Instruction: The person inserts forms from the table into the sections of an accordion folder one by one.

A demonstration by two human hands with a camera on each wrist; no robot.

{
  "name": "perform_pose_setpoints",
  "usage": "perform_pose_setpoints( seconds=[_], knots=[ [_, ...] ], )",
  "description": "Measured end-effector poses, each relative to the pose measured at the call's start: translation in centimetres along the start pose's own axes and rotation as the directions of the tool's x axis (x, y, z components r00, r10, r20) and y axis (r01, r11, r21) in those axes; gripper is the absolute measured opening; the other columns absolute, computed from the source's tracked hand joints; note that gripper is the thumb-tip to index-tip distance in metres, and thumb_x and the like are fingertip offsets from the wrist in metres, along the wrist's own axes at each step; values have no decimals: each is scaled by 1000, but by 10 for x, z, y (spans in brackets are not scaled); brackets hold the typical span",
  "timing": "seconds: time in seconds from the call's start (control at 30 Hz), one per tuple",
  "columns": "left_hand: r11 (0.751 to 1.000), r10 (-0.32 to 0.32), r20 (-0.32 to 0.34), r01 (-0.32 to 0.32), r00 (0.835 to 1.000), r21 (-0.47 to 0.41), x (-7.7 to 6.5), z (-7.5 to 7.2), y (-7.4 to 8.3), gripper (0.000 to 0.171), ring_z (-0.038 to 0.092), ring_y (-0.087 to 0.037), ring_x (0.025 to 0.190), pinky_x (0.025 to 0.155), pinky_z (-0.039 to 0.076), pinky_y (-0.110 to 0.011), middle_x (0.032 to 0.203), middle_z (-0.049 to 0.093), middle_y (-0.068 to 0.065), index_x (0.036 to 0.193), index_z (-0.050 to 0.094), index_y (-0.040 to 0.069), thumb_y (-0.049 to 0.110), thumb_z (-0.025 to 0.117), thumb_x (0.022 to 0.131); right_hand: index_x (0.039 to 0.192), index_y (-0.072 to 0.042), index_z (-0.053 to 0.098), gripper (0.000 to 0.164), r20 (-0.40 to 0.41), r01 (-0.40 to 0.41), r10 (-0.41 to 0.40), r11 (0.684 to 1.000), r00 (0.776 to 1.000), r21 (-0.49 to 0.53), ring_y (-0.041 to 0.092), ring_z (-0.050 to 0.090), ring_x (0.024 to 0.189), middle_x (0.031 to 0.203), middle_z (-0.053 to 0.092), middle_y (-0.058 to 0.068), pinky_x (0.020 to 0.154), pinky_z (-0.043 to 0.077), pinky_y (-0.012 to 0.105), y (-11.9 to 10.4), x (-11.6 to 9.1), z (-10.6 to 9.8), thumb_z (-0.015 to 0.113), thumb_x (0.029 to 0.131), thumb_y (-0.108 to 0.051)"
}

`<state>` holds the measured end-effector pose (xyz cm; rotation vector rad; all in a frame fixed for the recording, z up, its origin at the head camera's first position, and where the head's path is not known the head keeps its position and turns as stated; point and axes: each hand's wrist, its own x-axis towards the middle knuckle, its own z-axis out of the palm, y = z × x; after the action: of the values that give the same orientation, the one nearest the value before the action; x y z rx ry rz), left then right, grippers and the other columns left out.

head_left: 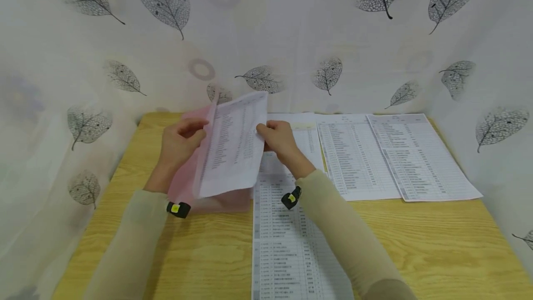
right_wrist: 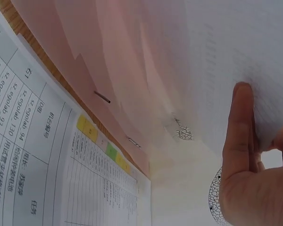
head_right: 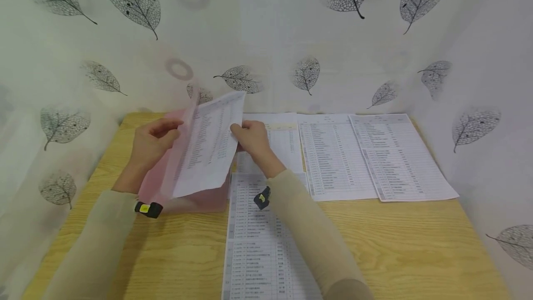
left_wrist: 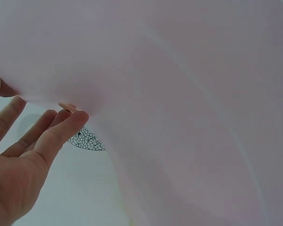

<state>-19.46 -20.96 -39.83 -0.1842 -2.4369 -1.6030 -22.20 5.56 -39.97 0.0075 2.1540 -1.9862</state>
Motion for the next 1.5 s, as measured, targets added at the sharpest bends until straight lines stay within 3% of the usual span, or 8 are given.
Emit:
perform_pose_setpoints(
  seconds=[0.2, 0.37, 0.47, 0.6, 0.73, 0.97, 1.3, 1.5],
  knots=[
    [1000, -12, -13, 12, 1000, 2, 0, 1, 1, 27, 66, 4, 83, 71, 55, -11, 117, 75, -23, 121, 76, -1, 7, 65, 98, 59, -15, 40, 44, -76, 39, -40, 999, 996, -24, 14, 63, 50, 49, 42, -5, 54, 56, 28, -2, -2, 1, 62, 97, -16],
    [1000, -10, -33, 10, 999, -9, 1, 2, 1, 26, 66, 6, 81, 69, 55, -11, 114, 74, -26, 118, 76, -2, 5, 66, 96, 86, -1, 71, 23, 7, 48, -48, 999, 999, 12, 13, 71, 59, 75, 74, 9, 59, 61, 30, -2, 1, 8, 59, 99, -15],
    [1000, -10, -39, 10, 999, -14, 1, 2, 1, 26, 66, 6, 81, 69, 55, -11, 114, 73, -28, 117, 76, -3, 4, 65, 95, 109, 6, 74, 27, 69, 7, -10, 999, 998, 36, 13, 72, 62, 90, 78, 17, 61, 62, 29, 0, 5, 13, 58, 101, -14],
    [1000, -12, -33, 12, 999, -18, 1, 2, 0, 26, 67, 6, 81, 69, 56, -12, 114, 73, -28, 117, 75, -4, 3, 65, 95, 118, 5, 72, 28, 107, -54, 51, 998, 993, 22, 11, 71, 62, 84, 76, 11, 58, 60, 25, 6, 10, 19, 60, 103, -14],
    [1000, -13, -31, 12, 999, -19, 1, 3, -1, 26, 66, 5, 82, 69, 55, -12, 114, 72, -29, 118, 75, -4, 3, 65, 95, 115, 7, 72, 26, 142, -67, 67, 998, 988, -2, 11, 68, 60, 76, 72, 4, 57, 60, 25, 11, 14, 27, 60, 103, -13],
    [1000, -15, -29, 15, 999, -19, 1, 3, -2, 26, 66, 5, 82, 69, 55, -12, 115, 73, -27, 118, 75, -3, 4, 65, 95, 109, 8, 74, 27, 162, -14, 19, 999, 987, -29, 12, 70, 60, 82, 76, 16, 58, 61, 28, 8, 13, 32, 56, 101, -11],
    [1000, -8, -25, 8, 1000, -13, 4, 3, -3, 26, 67, 4, 83, 70, 55, -12, 114, 73, -26, 118, 76, -2, 4, 64, 95, 101, 3, 79, 27, -35, 80, -80, 997, 996, 6, 13, 70, 54, 75, 74, 7, 55, 60, 29, -10, 8, 16, 63, 96, -18],
    [1000, -6, -27, 6, 1000, -6, 3, 3, -2, 26, 67, 5, 82, 69, 55, -12, 114, 74, -25, 118, 76, -2, 4, 65, 95, 85, -2, 76, 23, -73, 95, -97, 995, 993, -24, 14, 68, 52, 69, 72, 3, 54, 59, 30, -18, 3, 4, 65, 96, -19]
  ],
)
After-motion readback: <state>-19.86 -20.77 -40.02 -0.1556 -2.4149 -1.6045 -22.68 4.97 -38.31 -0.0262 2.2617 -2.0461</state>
